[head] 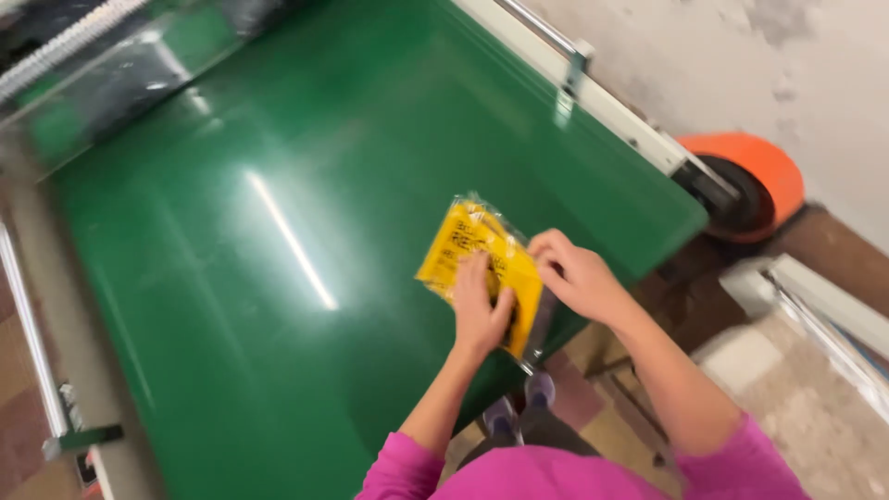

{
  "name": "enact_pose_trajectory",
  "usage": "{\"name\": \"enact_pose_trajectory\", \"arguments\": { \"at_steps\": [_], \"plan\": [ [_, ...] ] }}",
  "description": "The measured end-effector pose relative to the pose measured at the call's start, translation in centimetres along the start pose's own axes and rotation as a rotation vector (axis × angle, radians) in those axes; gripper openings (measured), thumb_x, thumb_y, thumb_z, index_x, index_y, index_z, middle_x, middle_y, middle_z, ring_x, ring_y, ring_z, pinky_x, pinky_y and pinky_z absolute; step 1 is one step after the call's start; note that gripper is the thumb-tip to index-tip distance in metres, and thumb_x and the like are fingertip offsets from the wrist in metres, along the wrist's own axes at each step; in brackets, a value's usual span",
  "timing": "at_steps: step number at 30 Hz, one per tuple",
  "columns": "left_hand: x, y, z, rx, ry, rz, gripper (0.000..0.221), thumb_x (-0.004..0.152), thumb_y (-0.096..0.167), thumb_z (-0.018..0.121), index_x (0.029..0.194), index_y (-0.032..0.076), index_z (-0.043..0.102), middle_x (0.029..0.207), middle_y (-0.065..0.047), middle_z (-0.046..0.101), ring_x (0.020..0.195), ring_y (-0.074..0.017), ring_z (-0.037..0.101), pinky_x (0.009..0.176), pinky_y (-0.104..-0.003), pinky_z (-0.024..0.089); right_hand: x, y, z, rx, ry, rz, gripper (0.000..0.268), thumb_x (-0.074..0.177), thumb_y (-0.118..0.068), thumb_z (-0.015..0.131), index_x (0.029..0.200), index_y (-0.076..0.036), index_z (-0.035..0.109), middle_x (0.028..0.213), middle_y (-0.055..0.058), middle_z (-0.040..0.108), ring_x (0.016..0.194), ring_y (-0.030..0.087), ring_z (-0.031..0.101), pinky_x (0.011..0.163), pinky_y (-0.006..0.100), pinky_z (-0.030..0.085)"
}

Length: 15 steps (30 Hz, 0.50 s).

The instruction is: Folding black plastic garbage bags and sealing them inside labeled plastic sleeves using a manual heat sealer.

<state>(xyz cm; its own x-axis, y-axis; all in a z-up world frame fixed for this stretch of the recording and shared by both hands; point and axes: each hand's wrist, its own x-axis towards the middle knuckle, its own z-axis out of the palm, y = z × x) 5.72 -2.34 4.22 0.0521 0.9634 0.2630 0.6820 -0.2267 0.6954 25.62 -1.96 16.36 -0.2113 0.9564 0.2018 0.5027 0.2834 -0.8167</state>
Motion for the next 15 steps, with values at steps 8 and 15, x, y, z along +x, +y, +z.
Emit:
{"name": "enact_pose_trajectory", "arguments": {
  "at_steps": [8, 15],
  "plan": [
    [3.1, 15.5, -9.8, -0.363, -0.345, 0.79, 0.079, 0.079, 0.042, 0.084, 0.142, 0.01, 0.049, 0.144, -0.014, 0.055, 0.136, -0.0361, 0.049, 0.113, -0.046, 0.035, -5.9, -12.3, -10.2, -0.197, -0.245, -0.034, 0.022, 0.088, -0.014, 0.063, 0.109, -0.012, 0.064, 0.086, 0.008, 0.07, 0.071, 0.021, 0.069, 0.065, 0.033, 0.055],
    [-6.4, 18.4, 6.6, -0.685, -0.666, 0.656, 0.04, 0.093, 0.038, 0.08, 0.121, 0.011, 0.069, 0.106, -0.006, 0.075, 0.094, -0.0174, 0.075, 0.087, -0.027, 0.059, -20.5, 14.3, -22.9, 0.138, -0.081, 0.287, 0.042, 0.092, -0.013, 0.063, 0.132, -0.003, 0.058, 0.104, 0.013, 0.07, 0.097, 0.024, 0.067, 0.085, 0.038, 0.056]
  ]
}}
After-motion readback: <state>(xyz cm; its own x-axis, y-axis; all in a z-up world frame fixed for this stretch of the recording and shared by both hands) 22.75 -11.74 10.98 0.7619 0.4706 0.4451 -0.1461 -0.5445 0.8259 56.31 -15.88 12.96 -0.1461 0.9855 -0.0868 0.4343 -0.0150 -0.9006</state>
